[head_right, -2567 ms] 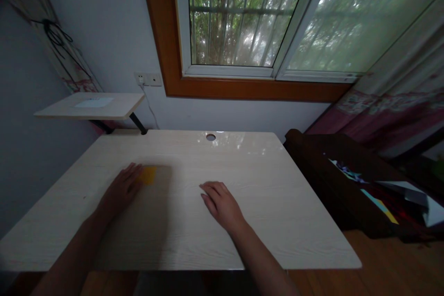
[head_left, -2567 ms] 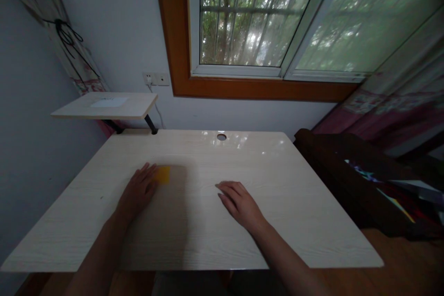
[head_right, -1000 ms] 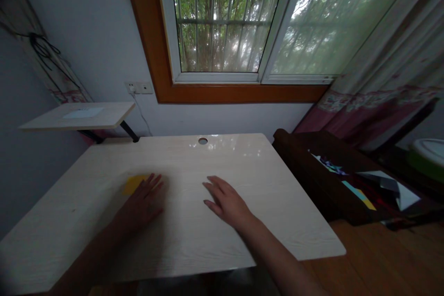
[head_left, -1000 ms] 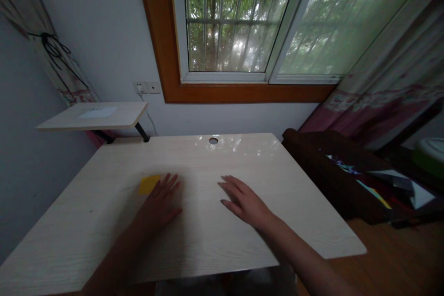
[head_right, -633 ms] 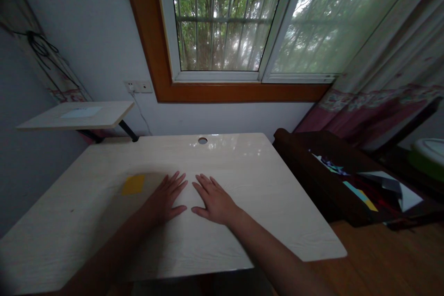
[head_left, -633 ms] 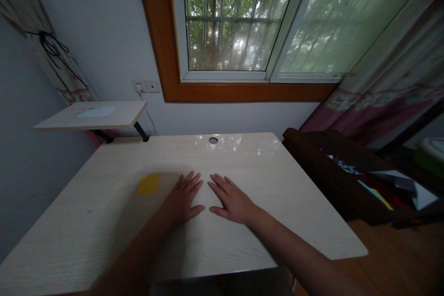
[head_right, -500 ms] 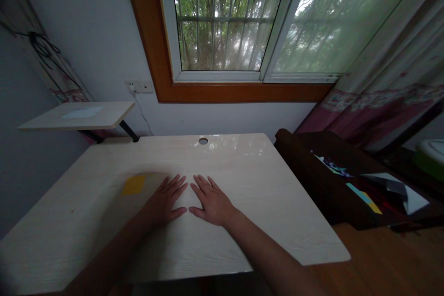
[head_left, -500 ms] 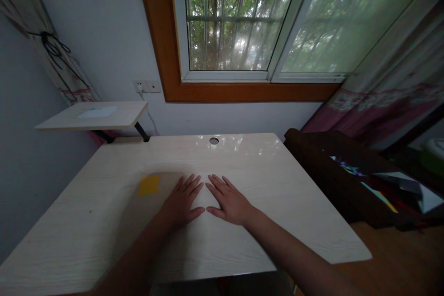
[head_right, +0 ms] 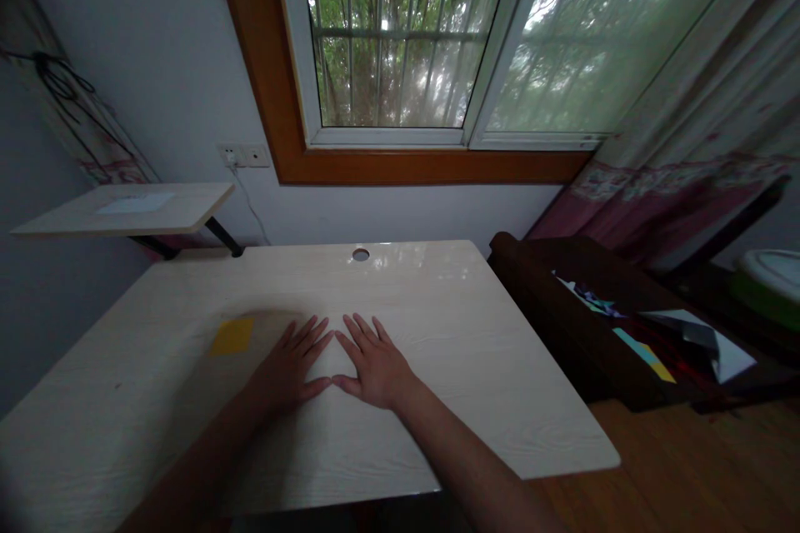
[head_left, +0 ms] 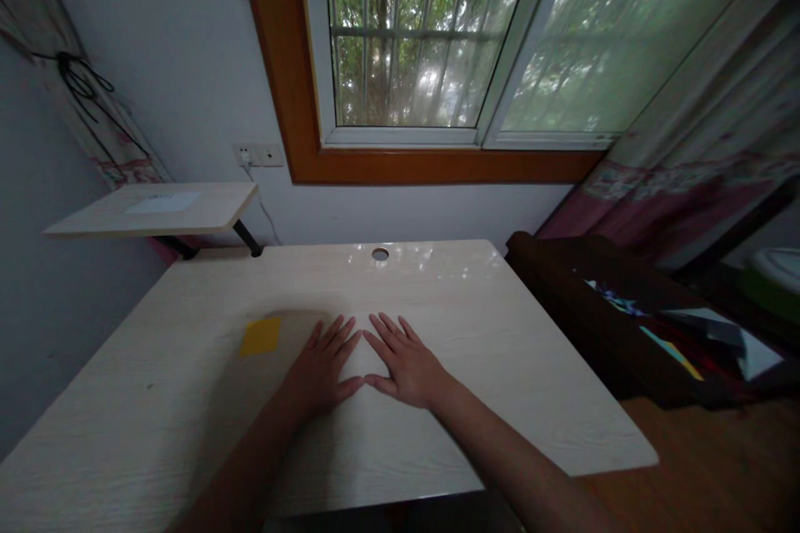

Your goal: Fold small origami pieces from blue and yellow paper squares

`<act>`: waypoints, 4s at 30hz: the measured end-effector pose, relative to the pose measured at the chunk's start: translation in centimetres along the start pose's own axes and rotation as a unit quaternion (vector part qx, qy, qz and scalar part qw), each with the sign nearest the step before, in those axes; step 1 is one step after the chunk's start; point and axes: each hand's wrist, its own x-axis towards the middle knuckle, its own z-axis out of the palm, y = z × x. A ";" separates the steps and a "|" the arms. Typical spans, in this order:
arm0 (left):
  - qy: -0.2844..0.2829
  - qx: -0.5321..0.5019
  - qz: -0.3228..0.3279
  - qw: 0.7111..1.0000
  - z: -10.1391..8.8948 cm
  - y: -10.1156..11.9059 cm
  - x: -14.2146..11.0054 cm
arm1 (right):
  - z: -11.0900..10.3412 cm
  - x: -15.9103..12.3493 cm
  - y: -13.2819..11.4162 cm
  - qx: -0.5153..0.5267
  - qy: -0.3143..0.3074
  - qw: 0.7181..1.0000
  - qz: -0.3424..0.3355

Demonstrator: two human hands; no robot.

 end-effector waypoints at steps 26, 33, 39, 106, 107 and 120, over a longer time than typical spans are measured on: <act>0.013 -0.013 0.002 1.000 -0.3 0.0 0.0 | -0.2 -0.1 -0.2 0.002 -0.001 1.000 0.009; 0.017 -0.014 0.003 1.000 -0.1 0.1 0.0 | -0.1 -0.2 -0.2 -0.001 -0.002 1.000 0.008; 0.028 -0.011 0.006 1.000 0.2 0.0 0.0 | -0.1 -0.1 -0.2 -0.005 -0.005 1.000 0.012; 0.010 -0.007 -0.003 1.000 -0.6 0.3 0.0 | 0.0 -0.1 -0.1 -0.015 -0.037 0.999 0.017; 0.009 -0.007 -0.003 1.000 -0.6 0.3 0.0 | 0.0 -0.1 -0.1 -0.015 -0.037 0.999 0.017; 0.007 -0.005 -0.002 1.000 -0.4 0.2 0.0 | -0.2 -0.1 -0.2 -0.015 -0.034 0.999 0.017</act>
